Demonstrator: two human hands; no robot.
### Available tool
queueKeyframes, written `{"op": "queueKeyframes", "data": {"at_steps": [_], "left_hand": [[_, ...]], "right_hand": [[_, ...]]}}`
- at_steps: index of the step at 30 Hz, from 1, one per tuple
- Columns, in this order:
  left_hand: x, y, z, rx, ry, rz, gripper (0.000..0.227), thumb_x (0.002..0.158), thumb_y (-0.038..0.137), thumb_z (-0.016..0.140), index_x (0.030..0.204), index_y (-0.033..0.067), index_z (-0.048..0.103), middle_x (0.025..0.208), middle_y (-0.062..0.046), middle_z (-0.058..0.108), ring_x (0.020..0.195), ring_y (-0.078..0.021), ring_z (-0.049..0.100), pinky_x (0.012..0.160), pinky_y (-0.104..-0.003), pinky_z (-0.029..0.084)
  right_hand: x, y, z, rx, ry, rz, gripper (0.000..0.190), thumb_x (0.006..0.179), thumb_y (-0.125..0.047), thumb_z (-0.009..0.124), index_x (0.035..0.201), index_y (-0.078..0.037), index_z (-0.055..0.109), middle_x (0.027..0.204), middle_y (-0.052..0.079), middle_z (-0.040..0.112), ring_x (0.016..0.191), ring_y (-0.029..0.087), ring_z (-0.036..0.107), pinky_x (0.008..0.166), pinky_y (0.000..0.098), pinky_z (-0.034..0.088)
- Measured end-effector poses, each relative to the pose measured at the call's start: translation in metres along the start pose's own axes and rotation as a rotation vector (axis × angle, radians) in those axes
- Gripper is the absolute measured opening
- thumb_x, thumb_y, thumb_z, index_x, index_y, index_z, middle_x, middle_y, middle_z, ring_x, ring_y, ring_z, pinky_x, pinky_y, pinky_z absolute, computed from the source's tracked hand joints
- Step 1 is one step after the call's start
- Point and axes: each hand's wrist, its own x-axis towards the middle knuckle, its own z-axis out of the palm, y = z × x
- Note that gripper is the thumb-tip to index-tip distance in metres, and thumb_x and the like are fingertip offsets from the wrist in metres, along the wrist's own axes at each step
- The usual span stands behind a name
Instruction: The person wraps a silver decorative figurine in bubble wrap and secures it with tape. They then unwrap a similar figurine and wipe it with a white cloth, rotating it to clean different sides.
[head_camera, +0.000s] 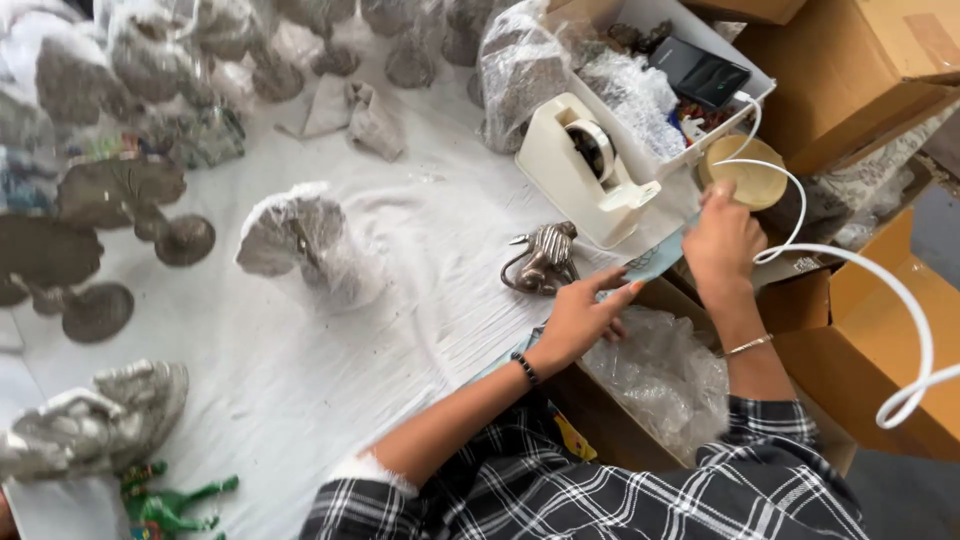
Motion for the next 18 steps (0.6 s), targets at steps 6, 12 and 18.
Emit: {"op": "queueKeyframes", "data": {"at_steps": [6,12,18], "left_hand": [[-0.006,0.016,-0.024,0.156,0.025,0.173,0.054,0.092,0.026,0.073,0.138,-0.0005,0.061,0.122,-0.011,0.073,0.068,-0.0095,0.072,0.058,-0.026,0.059],[-0.033,0.051,-0.07,0.122,-0.002,0.205,0.069,0.082,0.022,0.083,0.143,0.0061,0.057,0.133,-0.006,0.069,0.07,-0.0036,0.061,0.059,-0.025,0.056],[-0.086,0.083,-0.108,0.552,0.223,0.546,0.058,0.08,0.024,0.088,0.13,0.0116,0.062,0.122,-0.005,0.066,0.063,-0.0064,0.061,0.061,-0.024,0.055]], "right_hand": [[-0.039,0.015,-0.038,0.742,-0.312,0.066,0.049,0.077,-0.01,0.086,0.112,-0.003,0.054,0.09,0.013,0.078,0.079,0.017,0.07,0.069,0.0309,0.054],[-0.043,-0.059,-0.086,0.903,-0.519,-0.241,0.048,0.077,-0.009,0.083,0.113,-0.004,0.053,0.084,0.01,0.08,0.073,0.009,0.067,0.063,0.0227,0.05],[-0.042,-0.14,-0.107,0.81,-0.562,-0.65,0.047,0.077,-0.019,0.084,0.113,-0.006,0.055,0.082,0.005,0.081,0.072,0.012,0.074,0.065,0.0261,0.055]]}}
